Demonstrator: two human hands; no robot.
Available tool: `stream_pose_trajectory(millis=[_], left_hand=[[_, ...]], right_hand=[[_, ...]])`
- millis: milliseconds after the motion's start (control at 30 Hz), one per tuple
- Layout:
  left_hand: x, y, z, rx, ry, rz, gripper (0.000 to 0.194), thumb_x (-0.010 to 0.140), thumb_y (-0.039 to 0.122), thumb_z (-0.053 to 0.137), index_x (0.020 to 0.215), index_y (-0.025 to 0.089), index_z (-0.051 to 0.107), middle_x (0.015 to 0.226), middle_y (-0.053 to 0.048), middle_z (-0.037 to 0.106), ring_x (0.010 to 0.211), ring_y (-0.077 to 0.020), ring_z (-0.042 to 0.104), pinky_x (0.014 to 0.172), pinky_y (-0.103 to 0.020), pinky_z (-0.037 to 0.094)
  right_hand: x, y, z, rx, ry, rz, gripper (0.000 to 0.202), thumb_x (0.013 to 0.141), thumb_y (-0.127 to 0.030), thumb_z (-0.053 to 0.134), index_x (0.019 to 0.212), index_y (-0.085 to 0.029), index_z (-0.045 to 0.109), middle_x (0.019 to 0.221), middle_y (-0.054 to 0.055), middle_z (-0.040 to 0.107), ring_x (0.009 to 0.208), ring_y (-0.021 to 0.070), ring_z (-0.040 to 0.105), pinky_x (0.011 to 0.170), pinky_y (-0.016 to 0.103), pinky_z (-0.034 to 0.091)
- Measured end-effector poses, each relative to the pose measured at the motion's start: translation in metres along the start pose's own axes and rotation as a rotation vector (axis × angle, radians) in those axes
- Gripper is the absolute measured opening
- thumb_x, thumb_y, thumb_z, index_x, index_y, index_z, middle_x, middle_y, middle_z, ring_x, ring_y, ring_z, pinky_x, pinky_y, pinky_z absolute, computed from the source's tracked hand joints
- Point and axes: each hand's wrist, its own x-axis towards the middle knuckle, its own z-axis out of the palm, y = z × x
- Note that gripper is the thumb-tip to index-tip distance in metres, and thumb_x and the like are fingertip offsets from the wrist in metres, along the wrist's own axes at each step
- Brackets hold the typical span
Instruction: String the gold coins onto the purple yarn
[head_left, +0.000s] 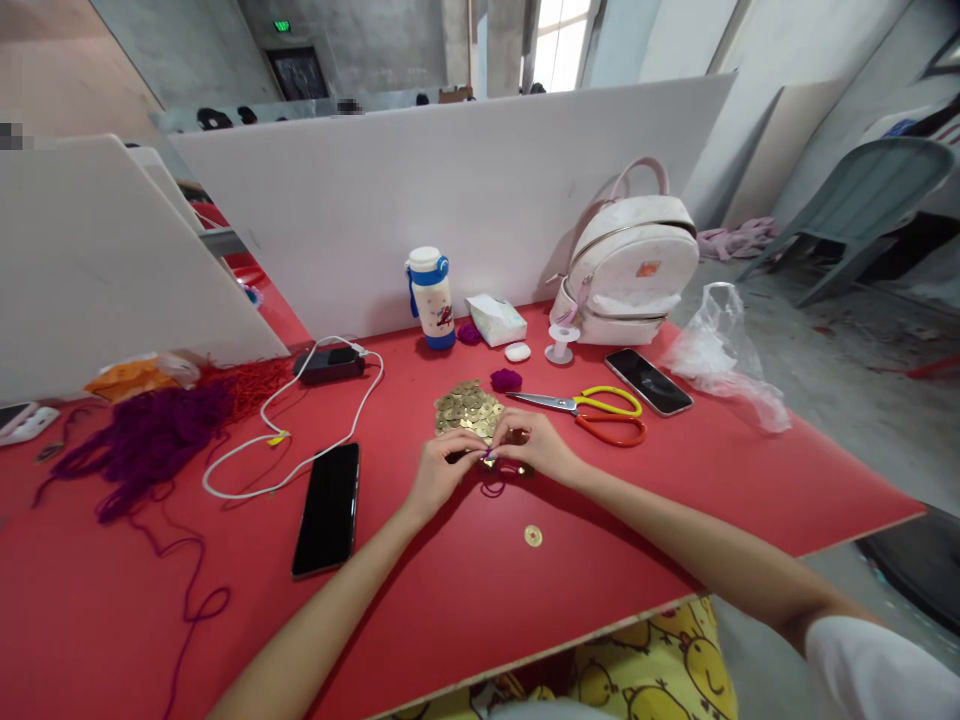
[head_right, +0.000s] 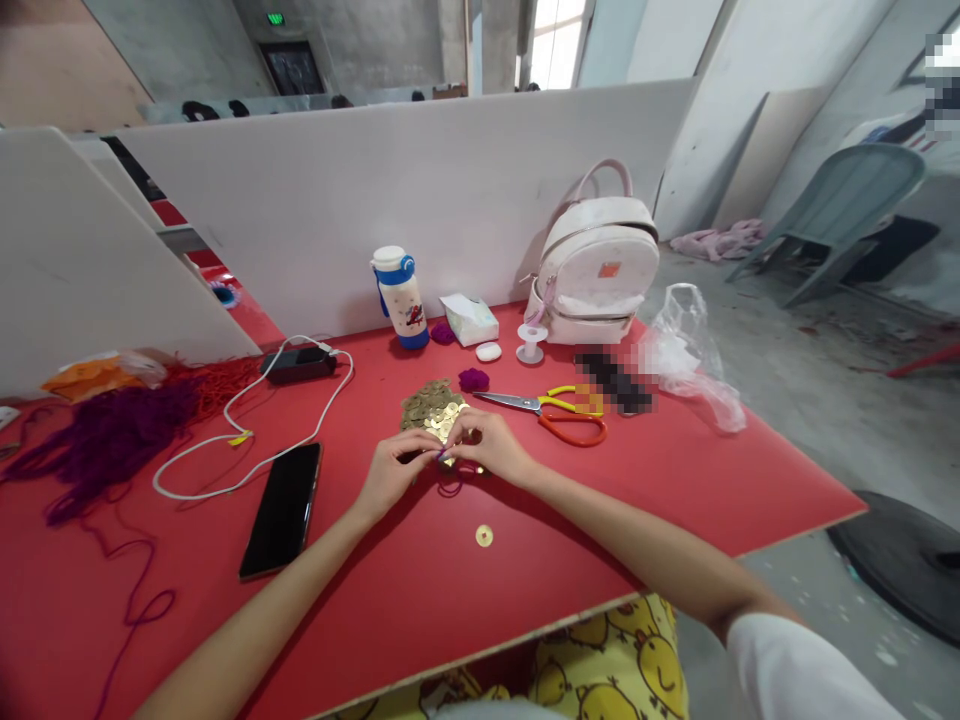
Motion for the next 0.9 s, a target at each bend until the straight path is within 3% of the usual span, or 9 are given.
stream_pose_trajectory(millis=[267,467,700,900], left_hand=[[0.001,-0.009,0.000,-0.082,0.017,-0.040,0.009,0.077,0.020,0.067,0.075,0.019,0.076,0.081,-0.006,0.073,0.079,-0.0188,0.067,0.076,-0.030,0.051],[0.001,-0.014,0.002,-0.126,0.086,-0.114,0.008,0.075,0.022,0.069,0.074,0.018,0.076,0.083,-0.007,0.074,0.081,-0.0207,0.068,0.077,-0.031,0.052],[0.000,-0.016,0.003,-0.175,0.089,-0.158,0.009,0.074,0.023,0.070,0.076,0.018,0.076,0.086,-0.008,0.075,0.085,-0.0219,0.068,0.080,-0.033,0.052],[0.000,-0.016,0.004,-0.178,0.102,-0.192,0.009,0.072,0.024,0.070,0.073,0.017,0.076,0.084,-0.008,0.074,0.082,-0.0214,0.067,0.078,-0.032,0.052]], right_hand=[[0.002,0.002,0.000,0.223,-0.027,0.177,0.020,0.072,-0.033,0.075,0.070,-0.017,0.063,0.074,-0.001,0.059,0.066,0.0130,0.056,0.064,0.027,0.045],[0.001,0.005,0.001,0.340,-0.100,0.239,0.025,0.082,-0.042,0.066,0.084,-0.018,0.058,0.077,-0.001,0.058,0.063,0.0118,0.053,0.057,0.024,0.043],[-0.001,0.005,0.002,0.265,-0.084,0.141,0.026,0.087,-0.044,0.061,0.099,-0.021,0.057,0.080,-0.001,0.057,0.067,0.0120,0.054,0.061,0.024,0.045],[-0.002,0.003,0.001,0.291,-0.169,0.193,0.028,0.083,-0.044,0.067,0.086,-0.017,0.062,0.073,0.000,0.060,0.056,0.0105,0.053,0.050,0.022,0.041]])
